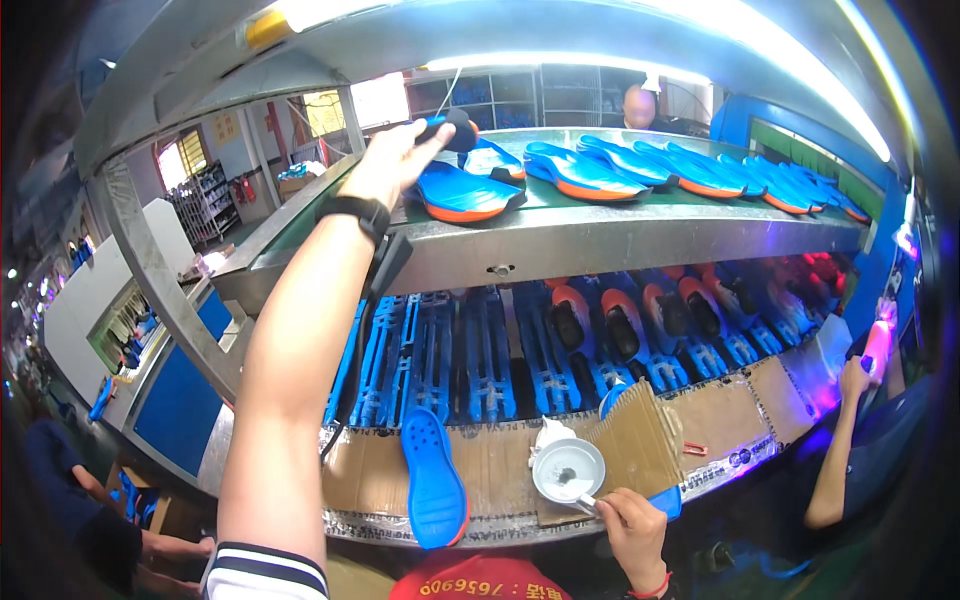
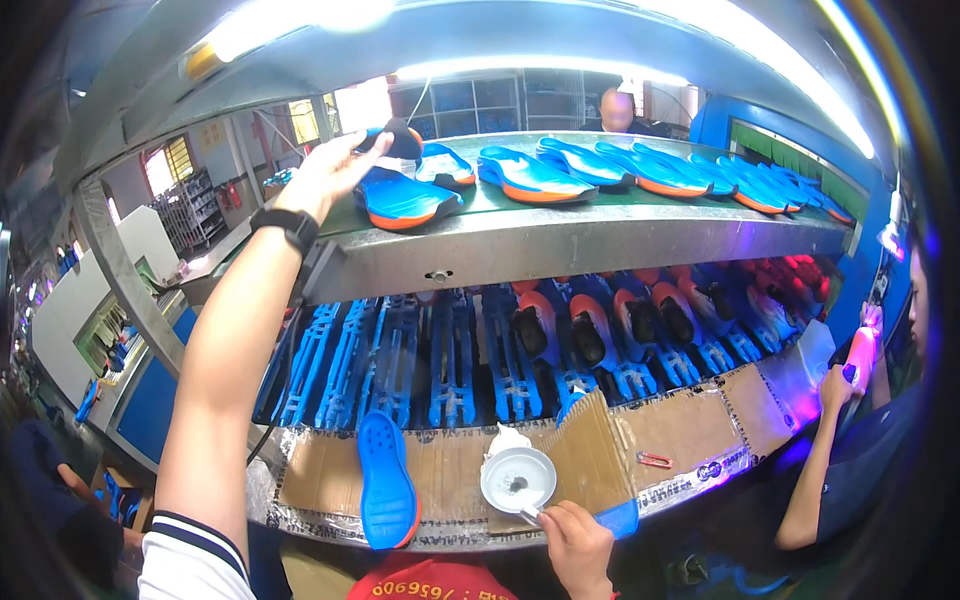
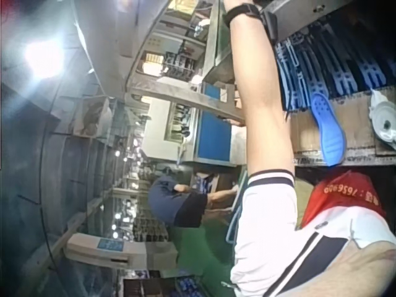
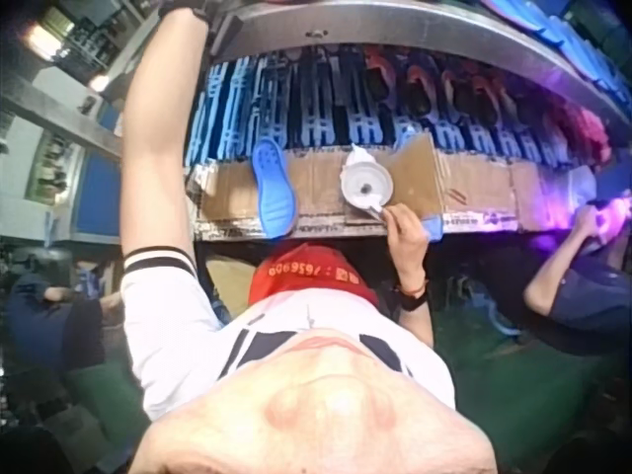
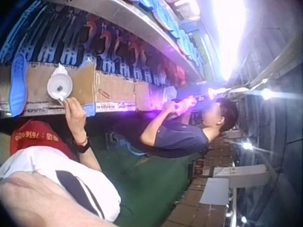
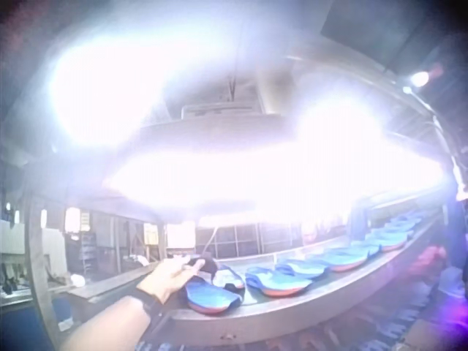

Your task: The worker is applying adhesive or sealant to the edge of blue shoe soles and placing them on a conveyor system.

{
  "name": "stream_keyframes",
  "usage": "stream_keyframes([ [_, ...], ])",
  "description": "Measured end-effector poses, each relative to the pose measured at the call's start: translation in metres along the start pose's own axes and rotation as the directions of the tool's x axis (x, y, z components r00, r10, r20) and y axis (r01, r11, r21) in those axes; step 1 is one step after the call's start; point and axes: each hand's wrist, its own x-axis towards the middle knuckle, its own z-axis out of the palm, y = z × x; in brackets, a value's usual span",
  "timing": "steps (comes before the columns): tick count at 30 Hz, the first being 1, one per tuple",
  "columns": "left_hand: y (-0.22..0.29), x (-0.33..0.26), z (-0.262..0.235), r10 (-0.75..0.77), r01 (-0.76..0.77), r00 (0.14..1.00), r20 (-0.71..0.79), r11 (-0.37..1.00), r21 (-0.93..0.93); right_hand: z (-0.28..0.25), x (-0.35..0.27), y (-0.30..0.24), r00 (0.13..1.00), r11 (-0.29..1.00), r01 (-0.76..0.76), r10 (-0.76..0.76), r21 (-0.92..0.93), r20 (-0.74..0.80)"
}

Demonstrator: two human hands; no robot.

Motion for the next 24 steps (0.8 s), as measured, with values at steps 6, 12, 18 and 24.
stream_keyframes([
  [6,0.062,-0.061,0.028,-0.389,0.137,0.898,-0.207,0.693,-0.708,0.011,-0.003,0.02,0.999,1.0,0.009,-0.009,0.0,0.036],
  [12,0.1,-0.258,0.052,-0.175,0.16,0.981,-0.08,0.973,-0.164,0.012,0.002,0.021,0.996,1.0,-0.01,0.01,-0.005,0.092],
  [18,0.046,-0.47,0.055,-0.789,0.581,0.607,0.094,0.522,0.625,0.019,-0.005,0.01,0.994,1.0,0.005,-0.008,0.028,0.113],
  [24,0.022,-0.521,0.087,-0.83,0.836,0.548,0.103,0.54,-0.096,0.023,-0.009,0.008,0.991,1.0,0.015,-0.015,-0.001,0.132],
])
